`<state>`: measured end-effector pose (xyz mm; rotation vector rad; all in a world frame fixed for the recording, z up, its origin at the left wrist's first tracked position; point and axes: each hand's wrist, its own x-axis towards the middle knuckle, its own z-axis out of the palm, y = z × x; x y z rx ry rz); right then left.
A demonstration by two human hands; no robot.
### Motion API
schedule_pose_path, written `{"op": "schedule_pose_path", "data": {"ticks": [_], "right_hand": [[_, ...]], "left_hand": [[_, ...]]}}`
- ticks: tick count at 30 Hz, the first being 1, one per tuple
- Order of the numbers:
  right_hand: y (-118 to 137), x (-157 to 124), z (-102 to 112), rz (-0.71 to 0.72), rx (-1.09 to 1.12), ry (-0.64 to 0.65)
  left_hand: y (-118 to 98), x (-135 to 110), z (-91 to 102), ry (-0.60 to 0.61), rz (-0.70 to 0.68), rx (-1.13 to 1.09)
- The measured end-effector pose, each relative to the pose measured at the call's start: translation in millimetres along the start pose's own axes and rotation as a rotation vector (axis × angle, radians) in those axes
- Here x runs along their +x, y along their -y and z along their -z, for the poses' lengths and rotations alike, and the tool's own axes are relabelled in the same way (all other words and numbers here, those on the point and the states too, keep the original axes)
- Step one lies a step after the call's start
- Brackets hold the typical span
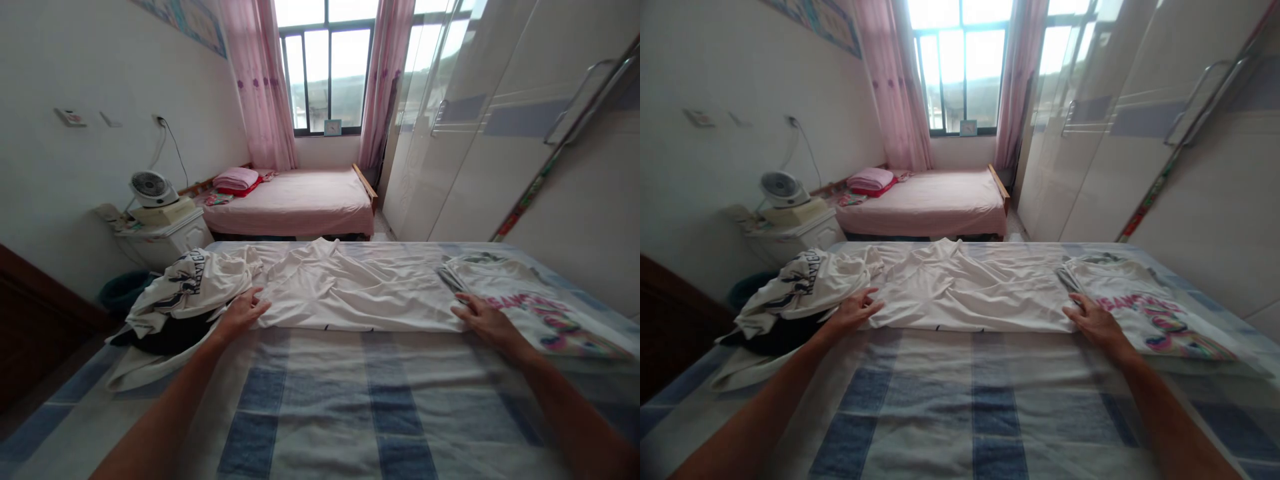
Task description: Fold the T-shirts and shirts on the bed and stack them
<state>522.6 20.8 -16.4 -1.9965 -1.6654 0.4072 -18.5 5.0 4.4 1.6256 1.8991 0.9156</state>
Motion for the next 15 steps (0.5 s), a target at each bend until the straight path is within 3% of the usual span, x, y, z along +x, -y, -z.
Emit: {"op": "schedule_pose_path", "data": {"ticks": [3,7,11,15], "right_hand": [[4,-5,3,0.036,0.022,-0.037],[-14,-7,23,0.04,0.069,-0.008],[-15,-5,30,0.012,-0.111,-0.03],[4,1,16,0.117,-0.11,-0.034]], "left_hand": [[-7,-2,-2.9,0.018,-0.045,-0.085],[-1,-9,11.1,0.064,-0.025,-0.193],[5,-4,15.0,0.058,0.004,0.011],[-1,10,-2.2,0.058,-0.054,0.218]]}}
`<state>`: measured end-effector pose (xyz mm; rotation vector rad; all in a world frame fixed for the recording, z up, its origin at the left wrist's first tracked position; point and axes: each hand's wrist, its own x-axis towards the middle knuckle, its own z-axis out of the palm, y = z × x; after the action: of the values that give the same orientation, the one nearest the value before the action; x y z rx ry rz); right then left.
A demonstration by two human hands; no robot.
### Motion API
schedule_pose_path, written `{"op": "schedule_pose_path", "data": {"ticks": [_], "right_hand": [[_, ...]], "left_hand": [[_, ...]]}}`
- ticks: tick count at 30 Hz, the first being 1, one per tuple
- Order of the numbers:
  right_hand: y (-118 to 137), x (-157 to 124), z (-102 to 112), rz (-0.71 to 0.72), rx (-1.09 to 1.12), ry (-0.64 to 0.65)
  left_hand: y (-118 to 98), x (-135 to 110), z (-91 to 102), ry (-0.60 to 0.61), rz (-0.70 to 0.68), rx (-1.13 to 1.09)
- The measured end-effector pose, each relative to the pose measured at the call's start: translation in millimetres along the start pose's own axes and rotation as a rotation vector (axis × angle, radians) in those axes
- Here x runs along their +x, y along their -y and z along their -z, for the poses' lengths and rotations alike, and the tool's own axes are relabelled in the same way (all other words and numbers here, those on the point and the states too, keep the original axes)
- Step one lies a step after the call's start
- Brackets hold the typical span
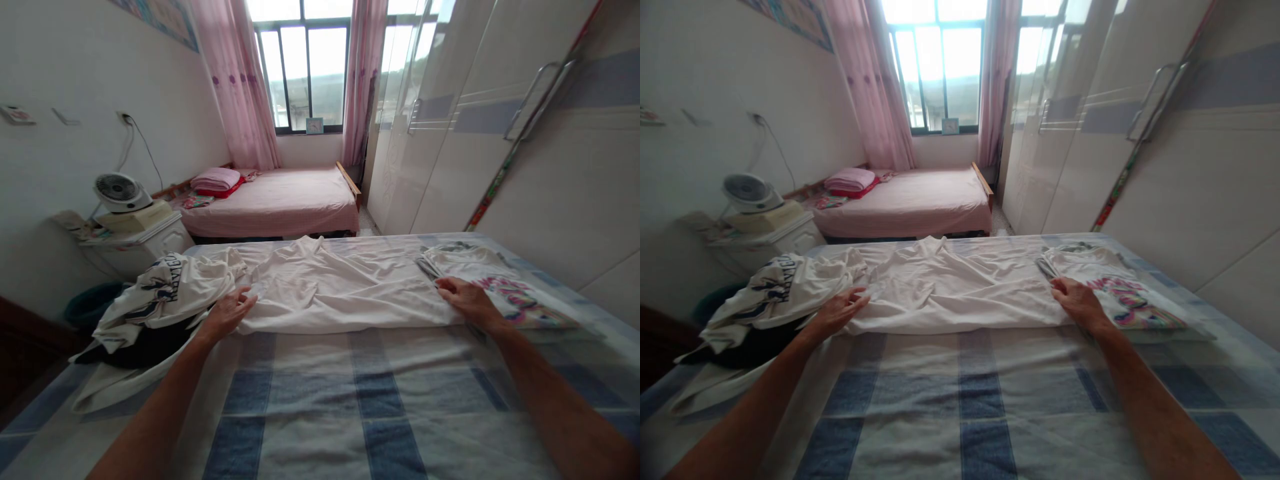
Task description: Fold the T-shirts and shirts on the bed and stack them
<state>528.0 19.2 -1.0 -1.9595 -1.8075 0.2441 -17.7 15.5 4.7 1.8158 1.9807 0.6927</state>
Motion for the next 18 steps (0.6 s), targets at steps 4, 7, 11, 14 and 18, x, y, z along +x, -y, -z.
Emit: {"op": "schedule_pose_path", "data": {"ticks": [4,7,11,14,18], "right_hand": [[8,7,-18,0.146,-0.056,0.002],[6,8,-27,0.19,-0.154,-0.021],[9,11,-27,0.227,-0.321,0.005],[17,15,-22,0.272,-0.447,0.04],[26,20,-20,0.316,-0.599,0.058]], "left_hand": [[-13,13,-16.1,-0.017,-0.033,0.127],[-18,17,-26.2,-0.077,-0.006,0.167],[-15,17,-37.0,-0.132,0.042,0.106],[-12,16,-41.9,-0.174,0.071,0.073],[-9,16,-45.6,-0.218,0.056,0.092]]}}
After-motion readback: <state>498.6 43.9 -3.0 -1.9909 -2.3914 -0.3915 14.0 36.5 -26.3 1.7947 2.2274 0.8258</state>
